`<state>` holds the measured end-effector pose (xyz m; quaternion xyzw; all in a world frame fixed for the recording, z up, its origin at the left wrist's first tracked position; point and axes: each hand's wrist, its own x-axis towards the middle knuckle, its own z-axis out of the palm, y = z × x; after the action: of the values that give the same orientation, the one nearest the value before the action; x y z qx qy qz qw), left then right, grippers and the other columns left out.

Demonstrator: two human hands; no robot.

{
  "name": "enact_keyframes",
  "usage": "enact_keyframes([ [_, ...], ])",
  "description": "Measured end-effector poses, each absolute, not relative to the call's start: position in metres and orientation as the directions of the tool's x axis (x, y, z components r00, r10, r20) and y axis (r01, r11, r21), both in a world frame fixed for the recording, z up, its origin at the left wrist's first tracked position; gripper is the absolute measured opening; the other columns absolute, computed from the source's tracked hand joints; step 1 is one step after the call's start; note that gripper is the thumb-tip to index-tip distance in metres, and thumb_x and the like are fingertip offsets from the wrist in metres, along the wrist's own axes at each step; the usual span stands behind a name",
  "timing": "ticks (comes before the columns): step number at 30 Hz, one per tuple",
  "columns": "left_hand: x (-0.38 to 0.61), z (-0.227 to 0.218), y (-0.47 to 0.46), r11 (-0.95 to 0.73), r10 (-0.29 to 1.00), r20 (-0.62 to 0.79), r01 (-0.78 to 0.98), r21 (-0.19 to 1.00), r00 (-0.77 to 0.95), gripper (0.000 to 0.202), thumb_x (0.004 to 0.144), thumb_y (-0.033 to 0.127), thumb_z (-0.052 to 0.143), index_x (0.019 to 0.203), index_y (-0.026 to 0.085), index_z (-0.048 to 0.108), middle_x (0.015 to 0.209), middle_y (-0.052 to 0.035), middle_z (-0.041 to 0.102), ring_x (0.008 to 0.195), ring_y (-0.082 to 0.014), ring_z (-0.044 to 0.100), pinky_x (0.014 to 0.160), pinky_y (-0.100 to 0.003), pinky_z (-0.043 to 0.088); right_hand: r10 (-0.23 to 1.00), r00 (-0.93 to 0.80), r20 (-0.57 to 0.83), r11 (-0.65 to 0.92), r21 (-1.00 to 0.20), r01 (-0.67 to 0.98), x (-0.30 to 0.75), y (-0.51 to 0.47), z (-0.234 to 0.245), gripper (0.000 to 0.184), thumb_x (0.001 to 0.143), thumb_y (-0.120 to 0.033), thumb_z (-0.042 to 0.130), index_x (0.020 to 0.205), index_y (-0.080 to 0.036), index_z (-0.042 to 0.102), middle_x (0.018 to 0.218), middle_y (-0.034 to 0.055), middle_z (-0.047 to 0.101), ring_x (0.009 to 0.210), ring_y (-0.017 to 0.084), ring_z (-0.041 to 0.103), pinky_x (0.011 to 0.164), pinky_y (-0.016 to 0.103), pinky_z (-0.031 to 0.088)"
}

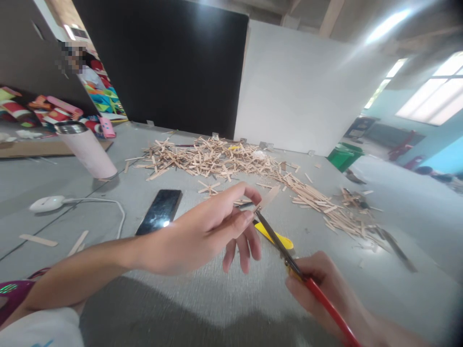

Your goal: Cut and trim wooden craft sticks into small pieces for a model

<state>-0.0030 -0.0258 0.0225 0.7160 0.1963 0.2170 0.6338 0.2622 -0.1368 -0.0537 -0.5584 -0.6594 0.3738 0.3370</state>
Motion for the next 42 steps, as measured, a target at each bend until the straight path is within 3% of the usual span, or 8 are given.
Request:
enact_keyframes([
  [4, -0.003, 0.024, -0.026, -0.116, 0.546, 0.058, 0.007, 0.993, 0.836, 0.017, 0.116, 0.039, 0.035, 0.125, 0.026, 0.04, 0.091, -0.0048, 0.076, 0.074, -0.017, 0.075, 0.055, -0.022, 0.054, 0.99, -0.131, 0.057, 0.122, -0.814, 0.568, 0.263, -0.136, -0.053, 0.054, 0.093, -0.059, 0.069, 0.058, -0.023, 0.048, 0.056, -0.0022, 0.037, 0.052, 0.014, 0.035, 0.046, 0.027, 0.028],
  [10, -0.003, 0.023, -0.026, -0.096, 0.539, 0.056, -0.005, 0.995, 0.84, 0.018, 0.116, 0.039, 0.035, 0.126, 0.026, 0.039, 0.091, -0.0053, 0.076, 0.072, -0.0173, 0.075, 0.055, -0.022, 0.055, 0.983, -0.18, 0.043, 0.148, -0.768, 0.624, 0.264, -0.134, -0.057, 0.056, 0.1, -0.054, 0.058, 0.057, -0.021, 0.043, 0.058, -0.0043, 0.028, 0.054, 0.011, 0.022, 0.046, 0.027, 0.018],
  [15, -0.002, 0.025, -0.025, -0.081, 0.545, 0.047, -0.002, 0.997, 0.837, 0.018, 0.116, 0.04, 0.036, 0.124, 0.024, 0.041, 0.089, -0.0064, 0.077, 0.072, -0.0183, 0.076, 0.054, -0.023, 0.057, 0.98, -0.196, 0.025, 0.145, -0.762, 0.631, 0.261, -0.134, -0.055, 0.056, 0.101, -0.053, 0.055, 0.056, -0.022, 0.04, 0.057, -0.0044, 0.026, 0.053, 0.012, 0.023, 0.046, 0.027, 0.019],
  [21, 0.001, 0.026, -0.015, -0.131, 0.59, 0.09, -0.015, 0.991, 0.802, 0.03, 0.113, 0.045, 0.047, 0.102, 0.019, 0.057, 0.075, -0.0073, 0.078, 0.066, -0.0173, 0.076, 0.05, -0.02, 0.057, 0.963, -0.266, 0.05, 0.227, -0.681, 0.696, 0.258, -0.13, -0.046, 0.052, 0.1, -0.041, 0.056, 0.057, -0.023, 0.032, 0.056, -0.0066, 0.021, 0.052, 0.01, 0.02, 0.047, 0.028, 0.019],
  [25, 0.002, 0.025, -0.012, -0.025, 0.565, 0.059, -0.054, 0.998, 0.823, 0.028, 0.113, 0.042, 0.047, 0.101, 0.019, 0.057, 0.076, -0.0075, 0.079, 0.062, -0.0172, 0.077, 0.047, -0.019, 0.057, 0.948, -0.317, 0.018, 0.243, -0.684, 0.688, 0.256, -0.128, -0.042, 0.05, 0.1, -0.036, 0.056, 0.058, -0.022, 0.031, 0.056, -0.0073, 0.021, 0.052, 0.01, 0.019, 0.047, 0.027, 0.019],
  [30, 0.002, 0.022, -0.014, 0.134, 0.52, 0.044, -0.132, 0.982, 0.853, 0.021, 0.114, 0.037, 0.047, 0.102, 0.02, 0.053, 0.088, -0.0099, 0.083, 0.071, -0.0202, 0.081, 0.047, -0.02, 0.059, 0.944, -0.327, -0.039, 0.183, -0.763, 0.62, 0.253, -0.129, -0.044, 0.049, 0.102, -0.038, 0.052, 0.06, -0.023, 0.031, 0.057, -0.0064, 0.024, 0.052, 0.01, 0.021, 0.045, 0.026, 0.019],
  [37, 0.002, 0.023, -0.012, 0.11, 0.483, 0.043, -0.109, 0.988, 0.875, 0.017, 0.114, 0.038, 0.046, 0.107, 0.022, 0.048, 0.097, -0.0135, 0.083, 0.082, -0.0244, 0.083, 0.059, -0.026, 0.066, 0.934, -0.32, -0.158, 0.052, -0.826, 0.561, 0.251, -0.128, -0.036, 0.053, 0.103, -0.045, 0.053, 0.06, -0.023, 0.031, 0.055, -0.0058, 0.026, 0.05, 0.009, 0.024, 0.044, 0.025, 0.019],
  [42, -0.001, 0.025, -0.007, 0.089, 0.403, 0.05, -0.093, 0.992, 0.914, 0.011, 0.112, 0.03, 0.051, 0.115, 0.024, 0.043, 0.101, -0.0118, 0.081, 0.088, -0.0246, 0.083, 0.065, -0.03, 0.068, 0.951, -0.29, -0.109, 0.051, -0.869, 0.492, 0.244, -0.131, -0.022, 0.062, 0.098, -0.063, 0.054, 0.059, -0.023, 0.027, 0.056, -0.0051, 0.022, 0.05, 0.01, 0.022, 0.042, 0.025, 0.02],
])
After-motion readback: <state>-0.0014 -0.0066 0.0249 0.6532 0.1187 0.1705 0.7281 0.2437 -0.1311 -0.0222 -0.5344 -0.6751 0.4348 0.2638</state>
